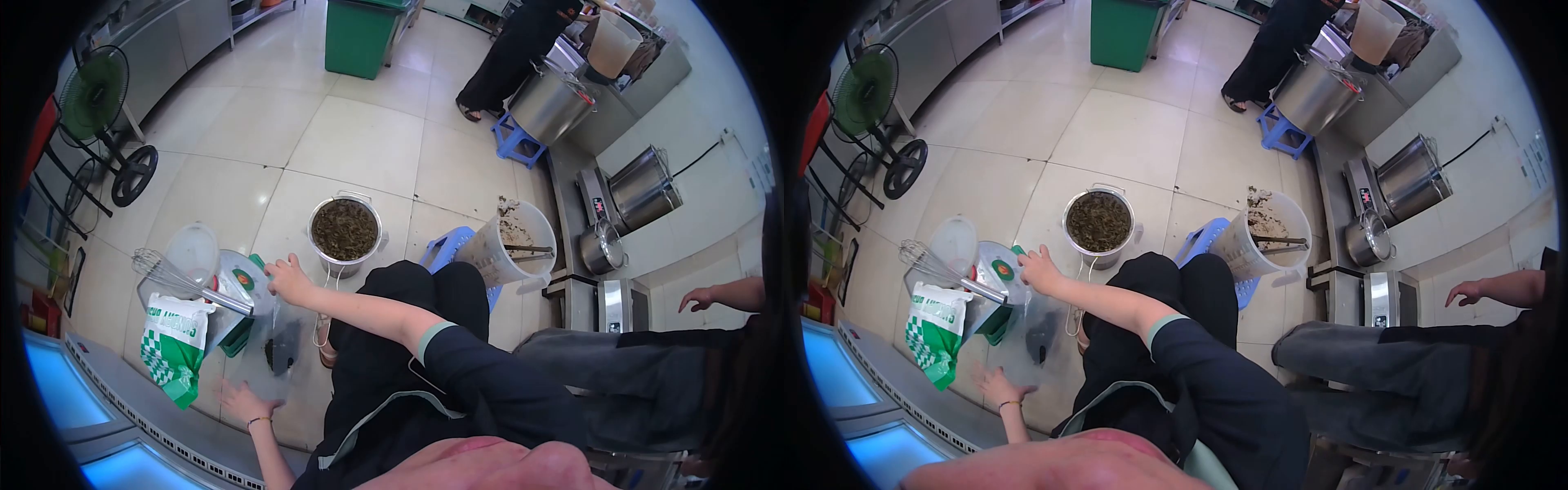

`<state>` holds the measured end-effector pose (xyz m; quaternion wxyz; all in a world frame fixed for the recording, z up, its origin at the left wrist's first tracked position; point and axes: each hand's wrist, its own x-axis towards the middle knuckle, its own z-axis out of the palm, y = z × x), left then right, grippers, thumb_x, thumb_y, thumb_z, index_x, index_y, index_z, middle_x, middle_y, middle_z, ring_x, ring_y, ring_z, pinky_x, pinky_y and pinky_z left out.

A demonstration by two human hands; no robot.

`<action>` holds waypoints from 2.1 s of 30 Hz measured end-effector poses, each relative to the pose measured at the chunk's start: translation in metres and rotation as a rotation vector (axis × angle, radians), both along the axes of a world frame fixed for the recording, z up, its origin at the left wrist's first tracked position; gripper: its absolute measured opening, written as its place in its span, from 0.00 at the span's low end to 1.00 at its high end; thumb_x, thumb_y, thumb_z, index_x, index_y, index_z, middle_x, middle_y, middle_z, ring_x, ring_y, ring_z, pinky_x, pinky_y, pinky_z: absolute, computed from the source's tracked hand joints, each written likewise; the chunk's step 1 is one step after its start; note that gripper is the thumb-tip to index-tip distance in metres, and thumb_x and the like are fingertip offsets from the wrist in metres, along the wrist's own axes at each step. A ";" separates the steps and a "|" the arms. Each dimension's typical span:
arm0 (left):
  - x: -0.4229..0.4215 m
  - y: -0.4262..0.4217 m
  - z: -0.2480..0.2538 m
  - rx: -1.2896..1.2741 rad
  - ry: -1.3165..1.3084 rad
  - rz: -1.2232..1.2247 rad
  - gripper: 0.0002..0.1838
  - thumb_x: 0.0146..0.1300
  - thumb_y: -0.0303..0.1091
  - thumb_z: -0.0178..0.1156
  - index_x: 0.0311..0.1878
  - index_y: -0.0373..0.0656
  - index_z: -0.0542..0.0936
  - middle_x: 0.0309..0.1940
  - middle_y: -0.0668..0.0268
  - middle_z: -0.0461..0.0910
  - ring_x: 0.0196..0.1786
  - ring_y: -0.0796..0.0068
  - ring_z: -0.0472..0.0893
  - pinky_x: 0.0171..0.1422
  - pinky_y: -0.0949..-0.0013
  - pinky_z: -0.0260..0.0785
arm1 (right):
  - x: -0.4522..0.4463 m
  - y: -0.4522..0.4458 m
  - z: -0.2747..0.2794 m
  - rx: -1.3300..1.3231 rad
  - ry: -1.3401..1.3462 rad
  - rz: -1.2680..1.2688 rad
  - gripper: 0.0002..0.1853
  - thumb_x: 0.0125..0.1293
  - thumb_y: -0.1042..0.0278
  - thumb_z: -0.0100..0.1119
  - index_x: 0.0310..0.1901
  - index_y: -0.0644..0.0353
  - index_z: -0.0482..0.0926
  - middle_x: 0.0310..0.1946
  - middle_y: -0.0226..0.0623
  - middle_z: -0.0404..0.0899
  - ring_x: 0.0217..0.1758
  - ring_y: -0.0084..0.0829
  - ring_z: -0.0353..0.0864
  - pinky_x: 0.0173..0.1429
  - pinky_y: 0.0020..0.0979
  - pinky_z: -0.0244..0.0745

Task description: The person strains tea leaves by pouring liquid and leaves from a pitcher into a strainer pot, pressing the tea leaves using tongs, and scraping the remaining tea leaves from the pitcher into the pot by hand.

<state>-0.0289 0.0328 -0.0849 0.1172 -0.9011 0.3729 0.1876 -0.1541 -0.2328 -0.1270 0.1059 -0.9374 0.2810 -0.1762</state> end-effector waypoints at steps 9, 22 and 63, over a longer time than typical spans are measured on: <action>0.005 -0.028 0.014 0.072 0.088 0.132 0.50 0.24 0.58 0.76 0.58 0.50 0.73 0.72 0.49 0.31 0.73 0.40 0.36 0.66 0.32 0.46 | -0.025 0.008 0.005 0.188 -0.015 0.035 0.14 0.46 0.76 0.56 0.28 0.39 0.83 0.53 0.33 0.67 0.59 0.36 0.62 0.57 0.49 0.50; 0.042 0.024 -0.067 -0.413 0.439 0.631 0.34 0.46 0.38 0.69 0.56 0.34 0.70 0.47 0.46 0.74 0.34 0.58 0.81 0.37 0.62 0.74 | -0.022 0.024 0.016 0.242 -0.197 -0.209 0.41 0.44 0.79 0.52 0.64 0.34 0.64 0.66 0.49 0.49 0.69 0.47 0.49 0.61 0.51 0.46; 0.010 0.031 -0.086 -0.980 0.629 0.528 0.39 0.42 0.26 0.65 0.62 0.40 0.64 0.50 0.53 0.75 0.32 0.69 0.80 0.28 0.67 0.74 | -0.097 -0.019 -0.042 1.749 -0.917 -0.833 0.08 0.58 0.74 0.52 0.23 0.54 0.68 0.13 0.27 0.67 0.14 0.23 0.68 0.18 0.26 0.67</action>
